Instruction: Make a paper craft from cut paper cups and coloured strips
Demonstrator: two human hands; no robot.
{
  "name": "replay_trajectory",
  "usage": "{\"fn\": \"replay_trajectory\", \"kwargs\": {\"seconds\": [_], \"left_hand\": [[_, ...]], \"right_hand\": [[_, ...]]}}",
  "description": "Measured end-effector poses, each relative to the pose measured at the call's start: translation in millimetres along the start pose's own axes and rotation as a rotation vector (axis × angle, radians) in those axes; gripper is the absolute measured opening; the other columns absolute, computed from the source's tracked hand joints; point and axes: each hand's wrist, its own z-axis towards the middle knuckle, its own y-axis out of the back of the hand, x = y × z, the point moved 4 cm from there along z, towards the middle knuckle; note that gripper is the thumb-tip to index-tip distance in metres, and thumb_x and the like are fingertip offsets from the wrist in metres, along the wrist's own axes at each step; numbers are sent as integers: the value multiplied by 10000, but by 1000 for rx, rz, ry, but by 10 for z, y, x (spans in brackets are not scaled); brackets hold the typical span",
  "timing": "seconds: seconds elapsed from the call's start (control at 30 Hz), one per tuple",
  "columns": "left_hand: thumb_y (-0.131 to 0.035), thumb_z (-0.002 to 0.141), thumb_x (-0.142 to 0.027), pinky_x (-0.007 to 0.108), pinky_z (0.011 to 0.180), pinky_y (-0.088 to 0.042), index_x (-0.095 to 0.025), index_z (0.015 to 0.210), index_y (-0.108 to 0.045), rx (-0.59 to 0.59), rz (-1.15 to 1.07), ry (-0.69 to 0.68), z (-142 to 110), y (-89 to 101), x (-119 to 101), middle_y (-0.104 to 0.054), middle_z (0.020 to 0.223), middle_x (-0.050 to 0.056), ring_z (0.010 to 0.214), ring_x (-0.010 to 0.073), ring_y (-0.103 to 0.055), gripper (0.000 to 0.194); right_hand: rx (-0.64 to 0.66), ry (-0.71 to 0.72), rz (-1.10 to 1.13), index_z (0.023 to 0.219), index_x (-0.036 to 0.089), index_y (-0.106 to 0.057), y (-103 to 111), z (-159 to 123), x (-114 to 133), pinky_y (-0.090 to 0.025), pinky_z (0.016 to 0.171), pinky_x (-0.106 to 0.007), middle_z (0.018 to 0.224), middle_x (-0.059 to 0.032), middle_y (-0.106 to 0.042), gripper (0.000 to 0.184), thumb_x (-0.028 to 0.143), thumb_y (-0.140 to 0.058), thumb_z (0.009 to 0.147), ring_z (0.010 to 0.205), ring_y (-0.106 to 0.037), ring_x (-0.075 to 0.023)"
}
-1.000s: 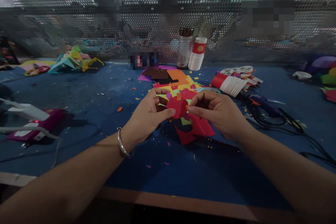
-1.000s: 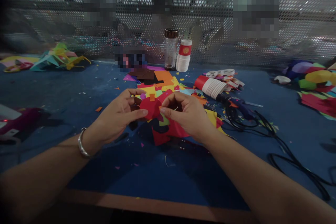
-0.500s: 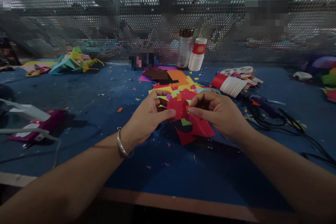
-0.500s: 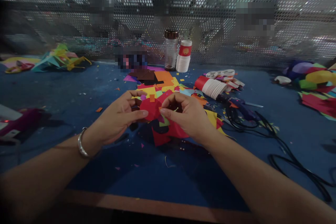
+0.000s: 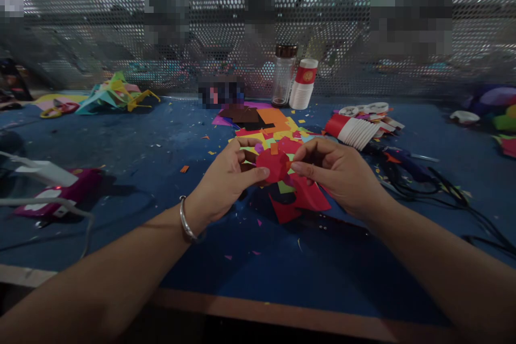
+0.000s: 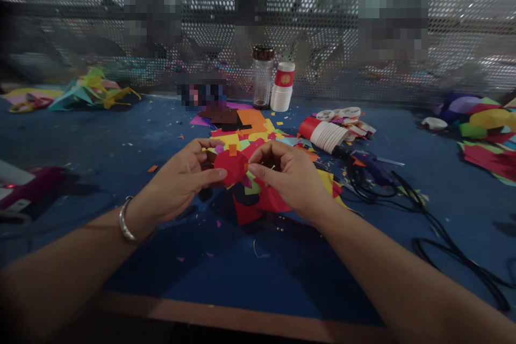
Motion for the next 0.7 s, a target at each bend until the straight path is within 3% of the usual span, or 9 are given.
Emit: {"fn": "replay_trajectory", "kwargs": {"seconds": [0.7], "left_hand": [[-798, 716, -164, 313, 770, -573, -197, 1194, -516, 24, 97, -56, -27, -6, -15, -658, 953, 17, 885, 164, -643, 556]], "right_hand": [[-11, 39, -100, 783, 204, -674, 14, -6, -20, -470, 621, -296, 758, 1, -663, 166, 329, -782, 784, 682, -578, -140]]}}
